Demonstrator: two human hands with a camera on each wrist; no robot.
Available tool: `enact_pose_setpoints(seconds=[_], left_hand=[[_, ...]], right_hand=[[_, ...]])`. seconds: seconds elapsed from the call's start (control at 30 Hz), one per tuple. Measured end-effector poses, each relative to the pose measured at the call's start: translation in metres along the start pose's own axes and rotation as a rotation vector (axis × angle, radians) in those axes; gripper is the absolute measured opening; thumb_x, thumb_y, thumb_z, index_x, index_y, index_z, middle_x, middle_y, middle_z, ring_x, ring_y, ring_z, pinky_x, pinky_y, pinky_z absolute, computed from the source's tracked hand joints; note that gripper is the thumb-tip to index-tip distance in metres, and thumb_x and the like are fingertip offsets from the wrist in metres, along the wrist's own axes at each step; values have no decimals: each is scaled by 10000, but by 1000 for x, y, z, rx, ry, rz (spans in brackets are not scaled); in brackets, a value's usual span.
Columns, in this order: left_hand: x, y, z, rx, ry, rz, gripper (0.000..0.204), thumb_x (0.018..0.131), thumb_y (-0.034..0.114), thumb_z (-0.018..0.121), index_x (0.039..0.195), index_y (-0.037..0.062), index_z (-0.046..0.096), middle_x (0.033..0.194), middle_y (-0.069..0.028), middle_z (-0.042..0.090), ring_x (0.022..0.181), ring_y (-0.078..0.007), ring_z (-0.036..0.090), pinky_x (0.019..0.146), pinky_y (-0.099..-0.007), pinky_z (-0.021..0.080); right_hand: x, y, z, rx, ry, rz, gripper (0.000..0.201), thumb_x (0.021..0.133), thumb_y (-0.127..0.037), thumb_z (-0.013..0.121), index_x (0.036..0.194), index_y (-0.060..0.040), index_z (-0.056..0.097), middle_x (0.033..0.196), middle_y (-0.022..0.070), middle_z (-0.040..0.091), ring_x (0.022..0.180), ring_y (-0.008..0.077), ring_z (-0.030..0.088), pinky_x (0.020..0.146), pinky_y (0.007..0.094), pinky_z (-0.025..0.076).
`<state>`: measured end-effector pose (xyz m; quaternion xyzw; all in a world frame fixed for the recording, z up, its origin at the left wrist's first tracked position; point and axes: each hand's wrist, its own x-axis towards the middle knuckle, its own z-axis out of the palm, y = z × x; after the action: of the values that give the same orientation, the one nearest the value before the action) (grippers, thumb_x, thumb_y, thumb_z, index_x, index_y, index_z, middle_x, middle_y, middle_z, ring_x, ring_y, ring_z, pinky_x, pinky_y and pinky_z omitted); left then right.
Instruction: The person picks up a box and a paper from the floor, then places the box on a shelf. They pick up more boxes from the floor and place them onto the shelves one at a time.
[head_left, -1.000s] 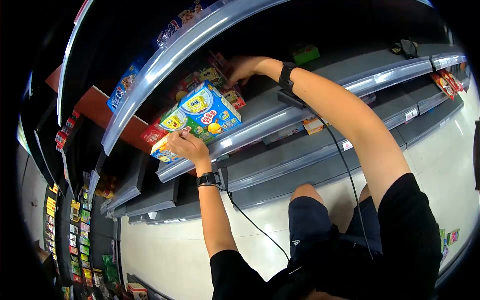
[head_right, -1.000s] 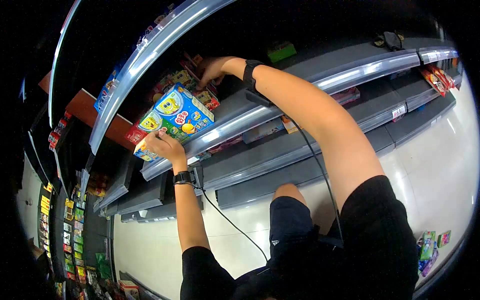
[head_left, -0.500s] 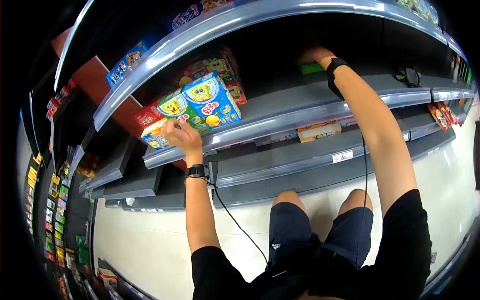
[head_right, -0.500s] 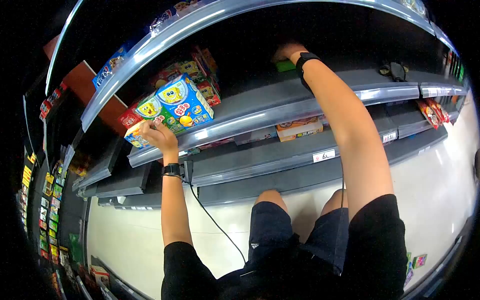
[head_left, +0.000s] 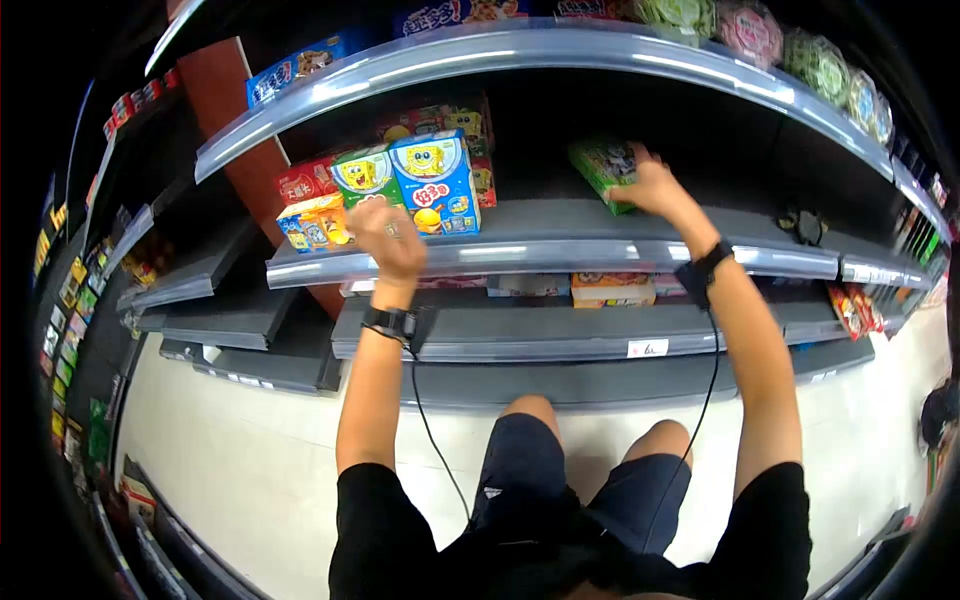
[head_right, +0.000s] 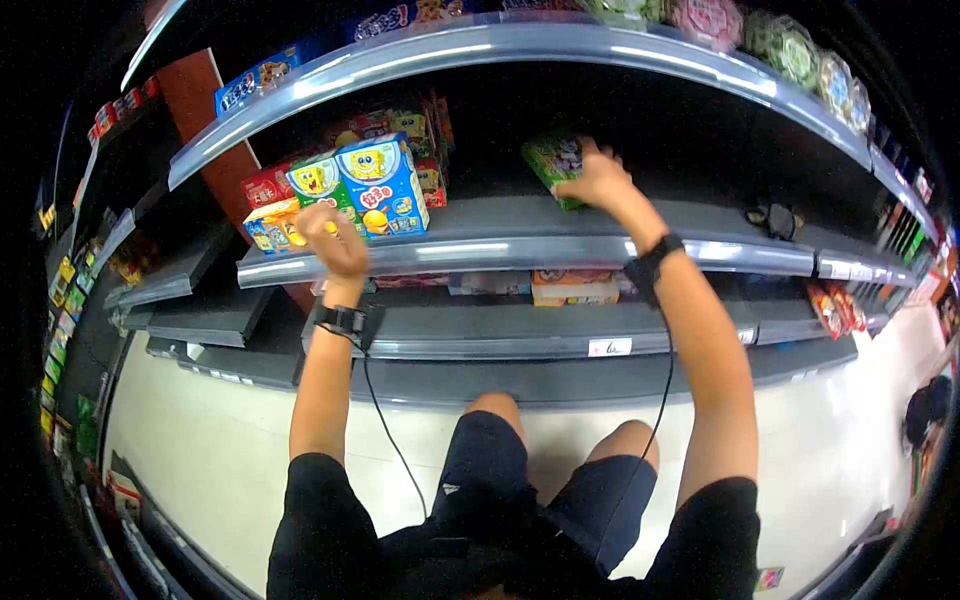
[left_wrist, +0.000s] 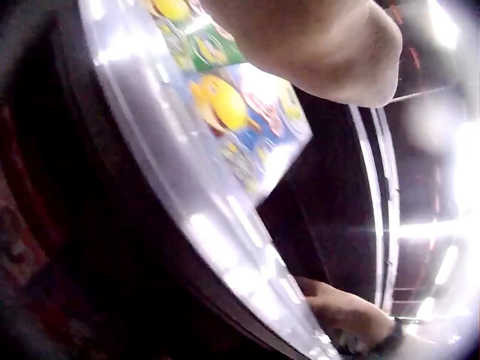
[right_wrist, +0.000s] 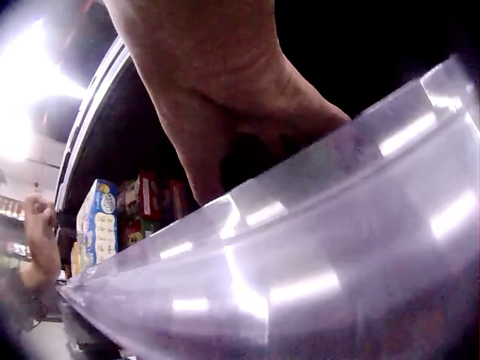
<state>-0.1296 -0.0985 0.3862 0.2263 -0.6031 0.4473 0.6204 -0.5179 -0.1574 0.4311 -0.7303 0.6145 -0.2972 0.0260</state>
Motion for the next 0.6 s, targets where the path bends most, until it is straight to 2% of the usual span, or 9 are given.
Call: enact_pose_setpoints(seconds=[0.07, 0.1, 0.13, 0.27, 0.33, 0.4, 0.43, 0.57, 0.6], left_hand=[[26, 52, 21, -258, -101, 12, 116, 880, 101, 549, 961, 22, 521, 884, -140, 557, 843, -304, 514, 817, -431, 384], [42, 79, 33, -286, -297, -67, 169, 875, 143, 572, 975, 11, 538, 882, -149, 568, 847, -310, 530, 805, -423, 398], [52, 102, 46, -317, -494, -148, 224, 870, 185, 595, 988, -1, 555, 880, -158, 580, 851, -317, 545, 793, -416, 413], [26, 150, 126, -430, -843, -677, 666, 891, 421, 625, 1265, -93, 426, 1080, -270, 612, 1059, -410, 570, 895, -423, 461], [47, 149, 146, -781, -1033, -1080, 812, 847, 400, 688, 1330, -138, 319, 1162, -314, 593, 1055, -384, 615, 918, -385, 476], [36, 136, 182, -734, -979, -886, 759, 798, 324, 742, 1279, -138, 381, 1113, -292, 618, 998, -361, 642, 873, -383, 501], [36, 135, 190, -632, -940, -980, 747, 741, 274, 778, 1278, -73, 390, 1047, -269, 649, 971, -373, 657, 841, -400, 518], [37, 114, 214, -359, -1074, -810, 853, 673, 277, 833, 1314, -48, 373, 1148, -275, 620, 1087, -404, 608, 894, -414, 513], [32, 106, 221, -330, -1162, -794, 938, 683, 269, 826, 1395, -34, 296, 1178, -275, 606, 1100, -401, 602, 914, -414, 506]], right_hand=[[-9, 17, 22, 75, 253, -171, 1032, 604, -318, 857, 1440, -85, 299, 1262, 277, 486, 1161, 461, 496, 1008, 451, 423], [-29, 3, 13, 161, 255, -138, 943, 657, -233, 830, 1411, 13, 321, 1312, 272, 453, 1237, 397, 444, 1044, 435, 380], [-34, 4, 16, 209, 312, -174, 930, 656, -226, 831, 1401, 12, 327, 1315, 266, 449, 1234, 394, 447, 1038, 430, 385], [-47, 4, 25, 236, 531, -393, 830, 648, -146, 837, 1318, -5, 369, 1242, 235, 445, 1151, 410, 454, 980, 444, 398], [-45, 3, 32, 242, 554, -406, 770, 671, -130, 824, 1293, -11, 385, 1233, 227, 437, 1139, 409, 450, 976, 428, 406], [-45, 1, 30, 266, 503, -361, 745, 682, -118, 817, 1288, -19, 395, 1215, 218, 492, 1092, 380, 526, 928, 416, 455], [-43, 2, 30, 300, 455, -325, 752, 681, -116, 822, 1293, -18, 395, 1192, 206, 522, 1064, 352, 557, 912, 402, 469], [-41, 4, 35, 206, 460, -326, 620, 754, -135, 762, 1270, -49, 430, 1092, 171, 601, 938, 309, 627, 823, 386, 513], [-42, 3, 36, 172, 470, -325, 595, 769, -143, 748, 1267, -52, 436, 1085, 171, 600, 931, 310, 627, 813, 389, 515]])
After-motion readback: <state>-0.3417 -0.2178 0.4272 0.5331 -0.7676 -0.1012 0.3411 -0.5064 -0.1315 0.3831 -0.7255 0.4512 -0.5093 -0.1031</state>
